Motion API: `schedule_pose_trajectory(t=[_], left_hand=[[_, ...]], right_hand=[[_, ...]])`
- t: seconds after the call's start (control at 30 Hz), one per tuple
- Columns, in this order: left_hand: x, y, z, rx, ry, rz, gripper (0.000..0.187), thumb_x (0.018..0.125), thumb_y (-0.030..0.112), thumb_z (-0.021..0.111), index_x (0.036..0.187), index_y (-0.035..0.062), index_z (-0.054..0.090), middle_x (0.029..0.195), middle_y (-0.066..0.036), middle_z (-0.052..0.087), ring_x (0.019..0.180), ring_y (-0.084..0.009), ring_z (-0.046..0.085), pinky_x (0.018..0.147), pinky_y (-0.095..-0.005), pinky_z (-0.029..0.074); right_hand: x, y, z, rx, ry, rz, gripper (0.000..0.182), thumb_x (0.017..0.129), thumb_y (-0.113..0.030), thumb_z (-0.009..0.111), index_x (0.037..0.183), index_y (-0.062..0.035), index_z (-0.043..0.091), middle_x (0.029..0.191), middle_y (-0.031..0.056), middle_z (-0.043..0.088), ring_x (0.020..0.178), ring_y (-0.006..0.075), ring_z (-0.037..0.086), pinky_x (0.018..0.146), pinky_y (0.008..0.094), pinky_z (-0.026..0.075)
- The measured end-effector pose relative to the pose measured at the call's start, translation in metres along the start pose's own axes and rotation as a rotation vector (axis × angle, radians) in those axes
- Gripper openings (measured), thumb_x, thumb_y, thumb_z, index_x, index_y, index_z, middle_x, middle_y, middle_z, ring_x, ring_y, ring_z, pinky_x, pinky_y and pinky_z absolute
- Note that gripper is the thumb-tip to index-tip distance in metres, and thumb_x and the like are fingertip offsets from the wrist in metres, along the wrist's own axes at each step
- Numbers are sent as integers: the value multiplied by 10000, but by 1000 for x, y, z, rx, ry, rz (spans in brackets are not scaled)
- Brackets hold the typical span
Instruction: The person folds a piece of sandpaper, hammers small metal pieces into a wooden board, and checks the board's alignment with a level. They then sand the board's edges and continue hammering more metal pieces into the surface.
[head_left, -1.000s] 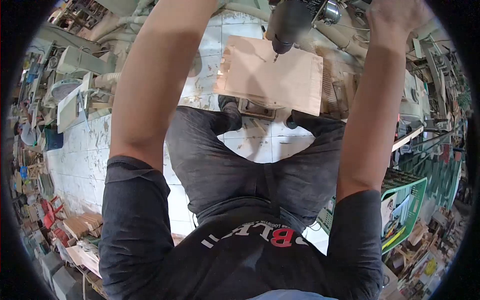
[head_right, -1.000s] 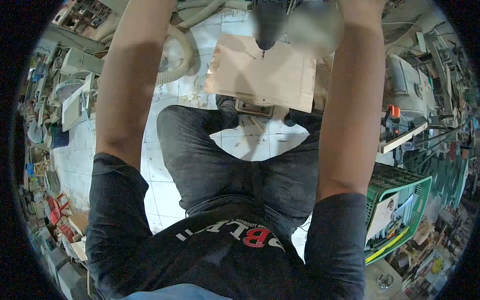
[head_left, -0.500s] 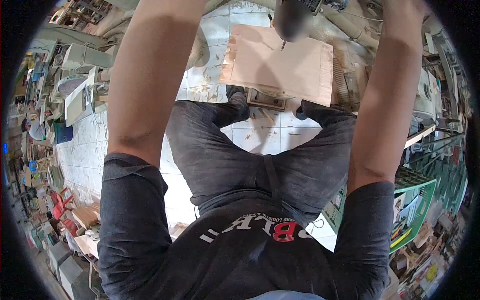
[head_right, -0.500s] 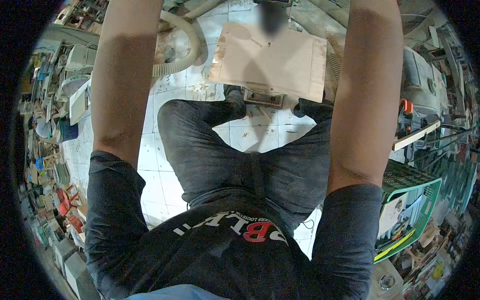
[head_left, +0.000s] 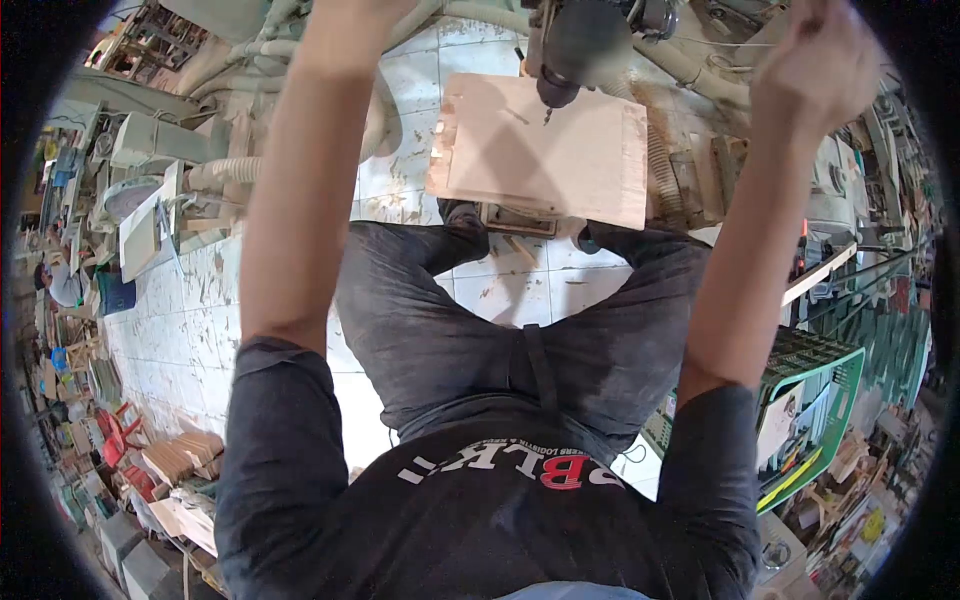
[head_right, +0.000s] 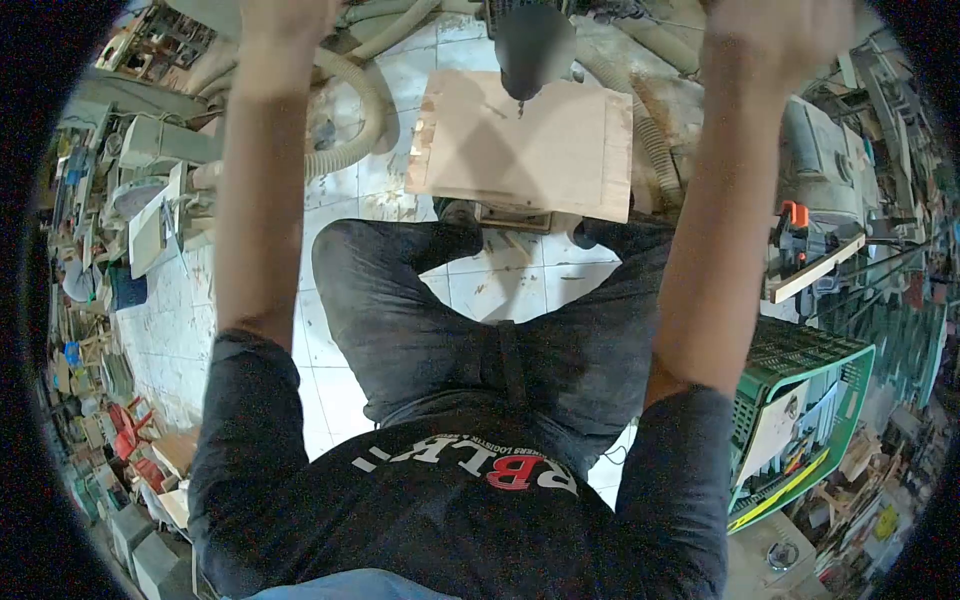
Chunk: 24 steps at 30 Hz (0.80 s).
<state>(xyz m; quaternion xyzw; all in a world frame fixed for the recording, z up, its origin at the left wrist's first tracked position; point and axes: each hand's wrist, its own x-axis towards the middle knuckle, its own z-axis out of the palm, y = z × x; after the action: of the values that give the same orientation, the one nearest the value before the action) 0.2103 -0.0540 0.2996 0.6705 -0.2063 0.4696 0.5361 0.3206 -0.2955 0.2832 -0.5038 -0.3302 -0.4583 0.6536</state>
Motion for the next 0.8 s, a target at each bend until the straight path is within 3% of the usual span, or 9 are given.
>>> schedule_pose_trajectory(t=[0.07, 0.1, 0.13, 0.17, 0.2, 0.27, 0.33, 0.57, 0.8], left_hand=[[-62, -13, -24, 224, -2, -314, 486, 976, 367, 592, 1369, 81, 583, 1318, -144, 618, 1277, -252, 536, 1098, -389, 377], [-105, -37, -40, 469, -176, -444, 513, 926, 347, 649, 1345, 54, 601, 1260, -189, 659, 1207, -311, 605, 1068, -403, 437], [-149, -61, -56, 719, -392, -532, 543, 876, 327, 706, 1320, 26, 620, 1201, -235, 700, 1138, -370, 674, 1037, -417, 497], [-178, -55, -54, 771, -644, -829, 725, 823, 409, 746, 1445, 100, 537, 1402, -227, 575, 1290, -387, 551, 1115, -506, 413], [-213, -67, -59, 834, -796, -788, 786, 816, 440, 758, 1465, 73, 509, 1478, -227, 512, 1365, -382, 493, 1157, -531, 362], [-267, -86, -63, 891, -951, -748, 849, 809, 471, 770, 1485, 47, 481, 1553, -226, 449, 1440, -377, 434, 1200, -557, 311], [-294, -95, -64, 986, -915, -711, 888, 798, 508, 783, 1500, 58, 475, 1627, -205, 337, 1521, -366, 295, 1218, -601, 234], [-302, -107, -63, 904, -840, -659, 899, 770, 449, 838, 1495, 45, 492, 1627, -200, 344, 1520, -347, 306, 1232, -504, 269], [-309, -109, -68, 814, -750, -616, 866, 745, 415, 864, 1450, 29, 541, 1604, -242, 361, 1496, -388, 341, 1201, -411, 349]], right_hand=[[-55, 16, -39, -28, -44, 248, 218, 962, -200, 658, 1067, -19, 722, 1020, 81, 727, 878, 171, 652, 829, 335, 507], [-92, 21, -60, -104, -167, 444, 214, 960, -193, 663, 1072, -20, 720, 1024, 81, 726, 877, 170, 651, 827, 337, 509], [-122, 15, -80, -499, -497, 611, 289, 963, -240, 680, 1123, -1, 700, 1068, 120, 726, 985, 208, 662, 909, 354, 503], [-168, 35, -107, -628, -765, 543, 395, 916, -254, 711, 1208, 9, 677, 1193, 200, 691, 1158, 337, 645, 1034, 416, 478], [-197, 30, -116, -628, -967, 675, 538, 899, -296, 738, 1338, -9, 620, 1348, 271, 597, 1263, 415, 573, 1078, 456, 450], [-257, 38, -145, -673, -1186, 525, 650, 859, -326, 783, 1396, -23, 577, 1442, 309, 506, 1319, 455, 515, 1105, 474, 424], [-266, 29, -149, -686, -1233, 474, 678, 834, -338, 804, 1394, -26, 583, 1458, 326, 481, 1337, 470, 493, 1112, 486, 417], [-278, 33, -159, -618, -1164, 549, 692, 759, -360, 857, 1342, -53, 645, 1500, 333, 437, 1383, 471, 450, 1136, 550, 370], [-282, 34, -160, -659, -1161, 533, 699, 746, -368, 864, 1339, -64, 653, 1517, 297, 442, 1407, 431, 436, 1145, 535, 361]])
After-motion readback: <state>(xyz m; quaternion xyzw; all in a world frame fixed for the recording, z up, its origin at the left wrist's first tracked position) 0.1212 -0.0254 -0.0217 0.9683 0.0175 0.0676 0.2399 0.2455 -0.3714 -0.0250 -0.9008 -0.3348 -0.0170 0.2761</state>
